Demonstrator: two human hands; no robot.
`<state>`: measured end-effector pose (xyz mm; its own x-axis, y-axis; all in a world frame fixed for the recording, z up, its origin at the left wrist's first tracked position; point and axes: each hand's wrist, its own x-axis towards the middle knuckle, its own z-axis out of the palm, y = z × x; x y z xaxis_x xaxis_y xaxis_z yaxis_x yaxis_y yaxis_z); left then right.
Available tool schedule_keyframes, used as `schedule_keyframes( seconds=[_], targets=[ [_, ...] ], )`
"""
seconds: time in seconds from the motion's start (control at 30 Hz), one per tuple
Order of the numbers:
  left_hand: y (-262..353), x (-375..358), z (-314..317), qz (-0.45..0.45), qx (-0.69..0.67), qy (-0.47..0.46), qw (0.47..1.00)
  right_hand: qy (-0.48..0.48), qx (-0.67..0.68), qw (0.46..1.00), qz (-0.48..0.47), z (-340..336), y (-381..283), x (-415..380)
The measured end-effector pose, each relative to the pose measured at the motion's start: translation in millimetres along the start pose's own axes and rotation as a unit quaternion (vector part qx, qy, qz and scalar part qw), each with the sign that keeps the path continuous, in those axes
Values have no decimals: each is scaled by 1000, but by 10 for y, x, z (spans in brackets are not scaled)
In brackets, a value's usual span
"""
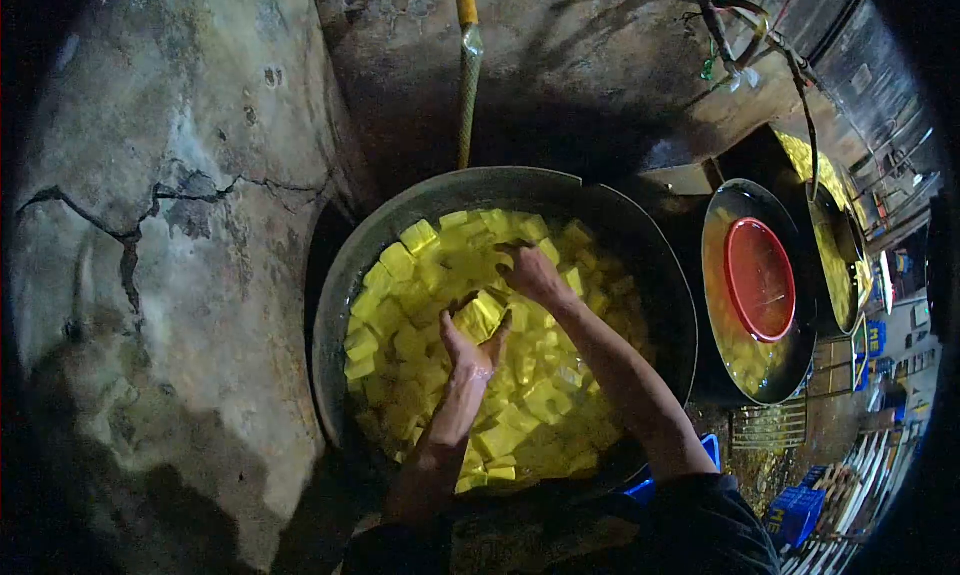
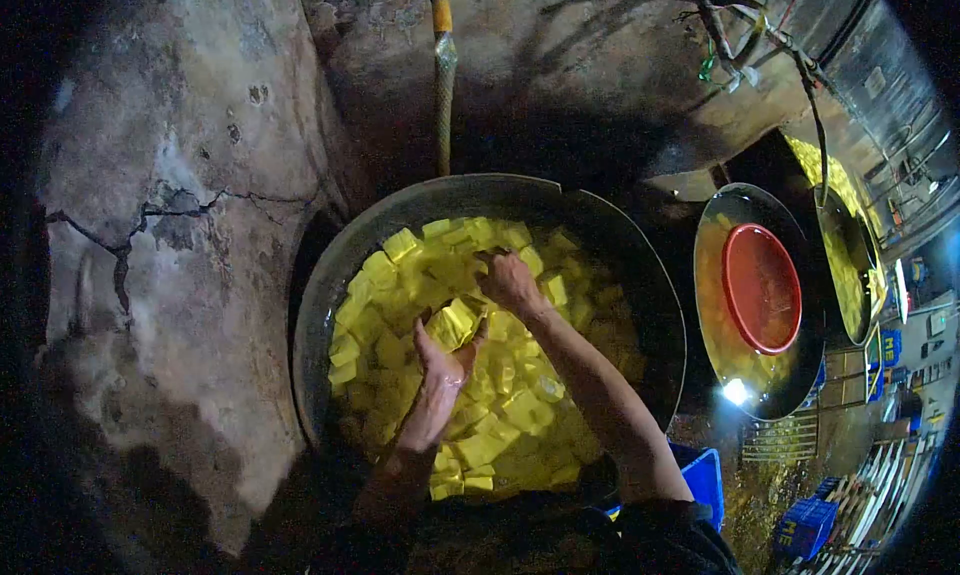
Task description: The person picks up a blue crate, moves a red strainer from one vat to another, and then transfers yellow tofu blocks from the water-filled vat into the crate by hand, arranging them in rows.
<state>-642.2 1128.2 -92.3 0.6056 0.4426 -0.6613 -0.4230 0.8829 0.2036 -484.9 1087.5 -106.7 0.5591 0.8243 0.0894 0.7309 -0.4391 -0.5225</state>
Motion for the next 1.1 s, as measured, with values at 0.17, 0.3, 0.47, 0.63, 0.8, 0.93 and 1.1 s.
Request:
schedule_keyframes(
  seconds=[0.17,0.3,0.47,0.63,0.8,0.93,1.1],
  targets=[
    [329,207,-289,55,56,-75,994,-77,-123,988,-56,346,325,343],
    [548,350,-430,47,-80,-78,993,-91,15,996,1,184,301,475],
    [597,549,-582,74,-59,-107,990,-130,15,984,123,449,126,570],
    [634,414,-443,60,-113,-65,990,-129,18,991,43,660,171,416],
    [644,370,-392,69,-88,-87,990,-70,632,771,16,-168,-90,-182],
    [451,455,-449,61,-41,-70,995,-130,469,866,118,-750,-504,-454],
    [26,321,-199,50,41,-168,984,-120,381,898,182,-1232,-1014,-937]
  ],
)
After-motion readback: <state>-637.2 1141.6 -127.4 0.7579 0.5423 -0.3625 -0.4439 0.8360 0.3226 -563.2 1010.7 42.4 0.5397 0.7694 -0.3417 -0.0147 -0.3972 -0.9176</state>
